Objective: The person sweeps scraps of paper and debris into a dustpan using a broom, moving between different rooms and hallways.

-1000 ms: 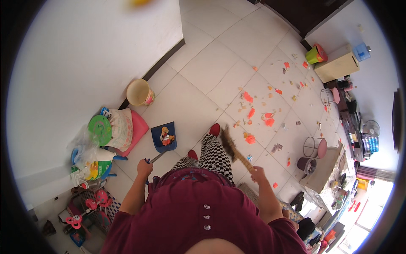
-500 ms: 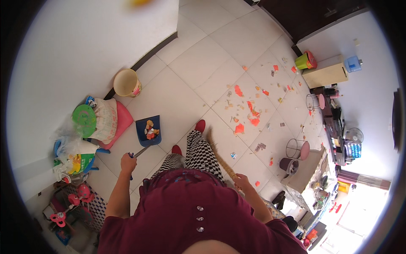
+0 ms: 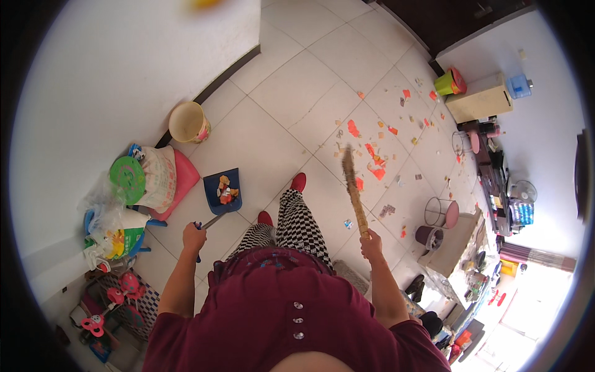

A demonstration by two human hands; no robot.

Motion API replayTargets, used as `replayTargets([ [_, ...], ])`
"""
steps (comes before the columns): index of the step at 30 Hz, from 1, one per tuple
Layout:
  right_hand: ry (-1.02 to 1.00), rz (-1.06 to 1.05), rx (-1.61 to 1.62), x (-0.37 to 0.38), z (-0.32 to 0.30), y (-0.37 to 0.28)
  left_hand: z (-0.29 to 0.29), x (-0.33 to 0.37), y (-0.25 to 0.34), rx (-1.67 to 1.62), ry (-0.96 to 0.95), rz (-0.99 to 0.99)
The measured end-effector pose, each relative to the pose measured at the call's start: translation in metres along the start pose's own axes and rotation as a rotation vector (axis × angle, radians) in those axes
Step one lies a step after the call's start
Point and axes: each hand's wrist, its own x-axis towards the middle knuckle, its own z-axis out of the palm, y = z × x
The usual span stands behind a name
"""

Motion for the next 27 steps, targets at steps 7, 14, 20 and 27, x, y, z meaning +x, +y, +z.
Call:
replayTargets([
  [7,-0.23,-0.444,-0.736,0.051,0.045,-0.062,0.003,-0.006,-0.007,-0.047,0.015,-0.024],
  [14,-0.167,-0.403,-0.761,0.117,0.055,-0.134,0.009,-0.006,-0.009,-0.045,0.001,-0.008],
  [20,-0.043,-0.16,-0.104,0.095,0.005,-0.047,0.003,-0.001,0.001,-0.05,0.012,-0.001],
  [27,-0.202,0.32,0.492,-0.035,-0.004,0.066,0.006,0.014,-0.014,-0.085,-0.049,0.055],
])
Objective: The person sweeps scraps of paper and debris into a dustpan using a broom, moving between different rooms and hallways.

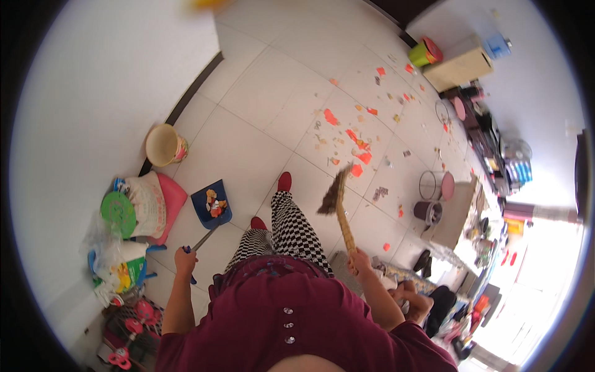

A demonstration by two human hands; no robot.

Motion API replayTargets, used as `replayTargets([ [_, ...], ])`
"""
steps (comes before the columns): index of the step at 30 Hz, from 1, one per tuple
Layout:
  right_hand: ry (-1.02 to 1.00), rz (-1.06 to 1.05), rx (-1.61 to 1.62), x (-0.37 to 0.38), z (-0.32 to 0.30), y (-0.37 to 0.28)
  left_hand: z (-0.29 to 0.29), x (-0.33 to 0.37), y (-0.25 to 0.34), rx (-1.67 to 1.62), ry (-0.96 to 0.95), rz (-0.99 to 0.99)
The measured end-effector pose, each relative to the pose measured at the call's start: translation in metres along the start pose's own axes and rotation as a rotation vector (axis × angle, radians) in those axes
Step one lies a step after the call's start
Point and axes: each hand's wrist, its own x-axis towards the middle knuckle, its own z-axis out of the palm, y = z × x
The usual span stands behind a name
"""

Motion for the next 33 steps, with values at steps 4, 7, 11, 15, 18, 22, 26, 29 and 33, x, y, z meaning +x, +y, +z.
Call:
replayTargets([
  [4,0.034,0.343,0.526,-0.005,-0.007,0.067,0.003,-0.001,-0.004,-0.032,-0.045,-0.015],
  [7,0.139,0.508,0.72,0.022,-0.015,0.093,0.004,-0.01,0.023,-0.039,-0.088,-0.073],
  [11,0.036,0.495,0.978,0.081,-0.034,0.094,0.004,-0.017,0.058,0.06,-0.14,-0.108],
  [15,-0.086,0.391,1.097,0.1,-0.044,0.026,0.011,-0.024,0.108,0.157,-0.133,-0.037],
  [18,-0.133,0.253,1.018,0.081,-0.067,0.006,0.019,-0.022,0.131,0.151,-0.104,0.056],
  [22,0.046,0.039,0.661,0.035,-0.095,-0.003,0.036,-0.022,0.187,0.296,-0.052,0.18],
  [26,0.115,0.061,0.679,0.018,-0.117,0.008,0.057,-0.015,0.222,0.262,-0.057,0.282],
  [29,0.198,0.199,0.72,0.04,-0.128,0.009,0.08,-0.014,0.265,0.358,-0.1,0.352],
  [33,0.159,0.44,0.981,0.11,-0.146,-0.009,0.122,-0.015,0.324,0.375,-0.14,0.48],
])
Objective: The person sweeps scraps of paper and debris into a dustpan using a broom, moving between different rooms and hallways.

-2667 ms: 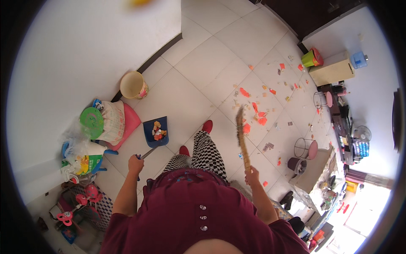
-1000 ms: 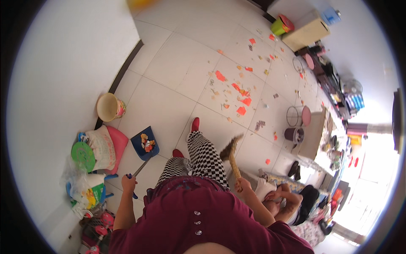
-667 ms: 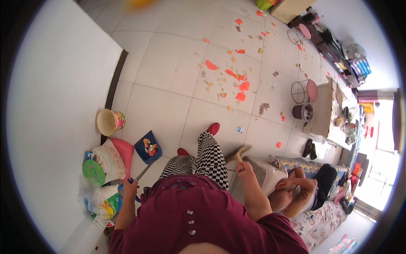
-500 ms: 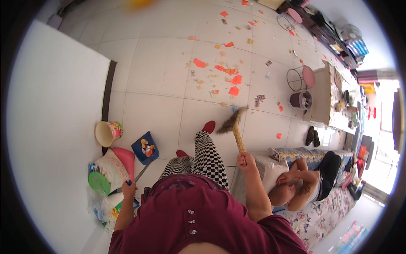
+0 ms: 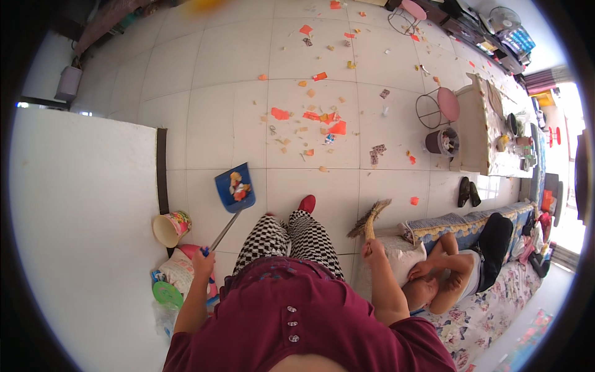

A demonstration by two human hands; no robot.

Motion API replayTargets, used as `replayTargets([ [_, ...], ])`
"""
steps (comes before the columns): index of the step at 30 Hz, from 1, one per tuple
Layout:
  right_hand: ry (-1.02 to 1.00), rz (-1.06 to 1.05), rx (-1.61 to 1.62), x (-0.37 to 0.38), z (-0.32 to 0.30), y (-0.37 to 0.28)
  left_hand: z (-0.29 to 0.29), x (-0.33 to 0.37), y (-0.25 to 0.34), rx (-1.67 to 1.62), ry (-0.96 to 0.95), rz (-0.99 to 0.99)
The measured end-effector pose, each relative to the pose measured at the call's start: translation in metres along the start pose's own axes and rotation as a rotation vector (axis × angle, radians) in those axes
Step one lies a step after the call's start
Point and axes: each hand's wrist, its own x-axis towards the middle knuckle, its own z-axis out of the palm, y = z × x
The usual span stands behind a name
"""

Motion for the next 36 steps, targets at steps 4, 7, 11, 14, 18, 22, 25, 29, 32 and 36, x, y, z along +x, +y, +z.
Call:
replayTargets([
  [4,-0.159,0.135,0.271,0.03,0.042,-0.022,0.01,0.033,0.079,0.09,-0.12,0.081],
  [7,-0.182,0.028,0.085,-0.015,0.077,-0.02,0.021,0.054,0.116,0.129,-0.141,0.188],
  [11,-0.196,-0.18,-0.153,-0.066,0.064,-0.024,0.048,0.098,0.154,0.18,-0.25,0.257],
  [14,-0.158,-0.262,-0.118,-0.083,0.045,-0.017,0.063,0.116,0.192,0.213,-0.34,0.309],
  [18,0.031,-0.304,-0.044,-0.077,0.028,-0.023,0.077,0.126,0.231,0.248,-0.394,0.382],
  [22,0.084,-0.265,0.098,-0.022,0.014,-0.063,0.096,0.125,0.269,0.349,-0.404,0.495],
  [25,0.038,-0.184,0.322,0.029,0.01,-0.092,0.121,0.118,0.295,0.405,-0.426,0.529],
  [29,-0.032,-0.236,-0.005,0.005,0.047,-0.117,0.139,0.111,0.313,0.436,-0.41,0.517],
  [32,-0.061,-0.251,-0.13,-0.017,0.007,-0.129,0.152,0.104,0.326,0.477,-0.395,0.479],
  [36,-0.007,-0.39,-0.337,-0.046,-0.062,-0.134,0.164,0.1,0.337,0.497,-0.383,0.47],
])
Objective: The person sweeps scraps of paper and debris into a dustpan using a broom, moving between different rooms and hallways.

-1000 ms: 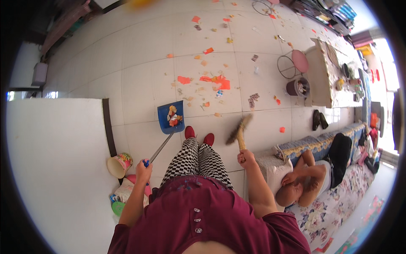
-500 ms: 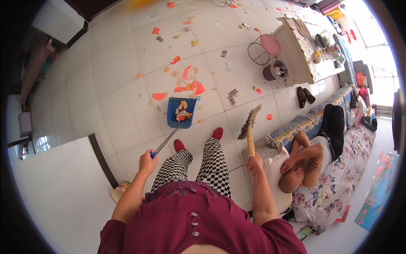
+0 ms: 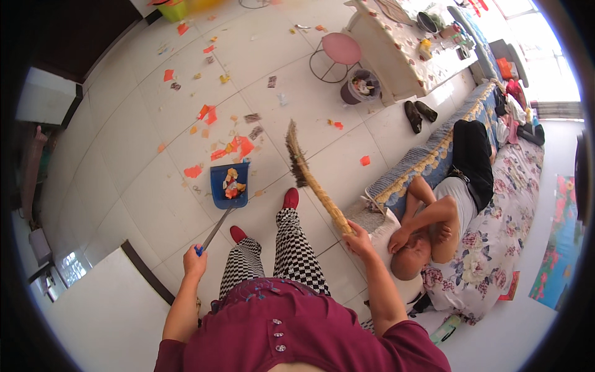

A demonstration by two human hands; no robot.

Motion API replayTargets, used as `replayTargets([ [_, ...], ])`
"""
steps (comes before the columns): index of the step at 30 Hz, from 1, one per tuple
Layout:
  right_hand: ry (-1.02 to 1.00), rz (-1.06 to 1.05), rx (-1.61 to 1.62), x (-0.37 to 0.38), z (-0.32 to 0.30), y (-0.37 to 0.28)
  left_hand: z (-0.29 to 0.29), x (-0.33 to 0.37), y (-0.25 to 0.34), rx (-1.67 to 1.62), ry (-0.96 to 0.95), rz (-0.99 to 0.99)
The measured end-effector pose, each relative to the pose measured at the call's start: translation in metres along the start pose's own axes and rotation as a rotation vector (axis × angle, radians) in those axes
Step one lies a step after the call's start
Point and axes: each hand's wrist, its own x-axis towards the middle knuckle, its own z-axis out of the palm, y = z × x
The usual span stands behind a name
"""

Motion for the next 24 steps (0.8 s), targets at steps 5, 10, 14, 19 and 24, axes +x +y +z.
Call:
replayTargets([
  [5,0.268,-0.051,-0.076,0.038,-0.077,0.042,0.003,0.005,0.02,0.086,0.0,-0.053],
  [10,0.397,0.008,0.091,0.125,-0.108,0.003,0.008,0.02,0.034,0.056,0.006,-0.102],
  [14,0.356,0.103,0.383,0.182,-0.111,-0.002,0.016,0.034,0.063,0.033,-0.021,-0.061],
  [19,0.132,0.016,-0.001,0.106,-0.098,-0.04,0.007,0.026,0.042,-0.021,-0.007,-0.143],
  [24,0.409,-0.459,-0.409,0.091,-0.14,-0.015,0.008,0.029,0.044,-0.058,-0.056,-0.121],
])
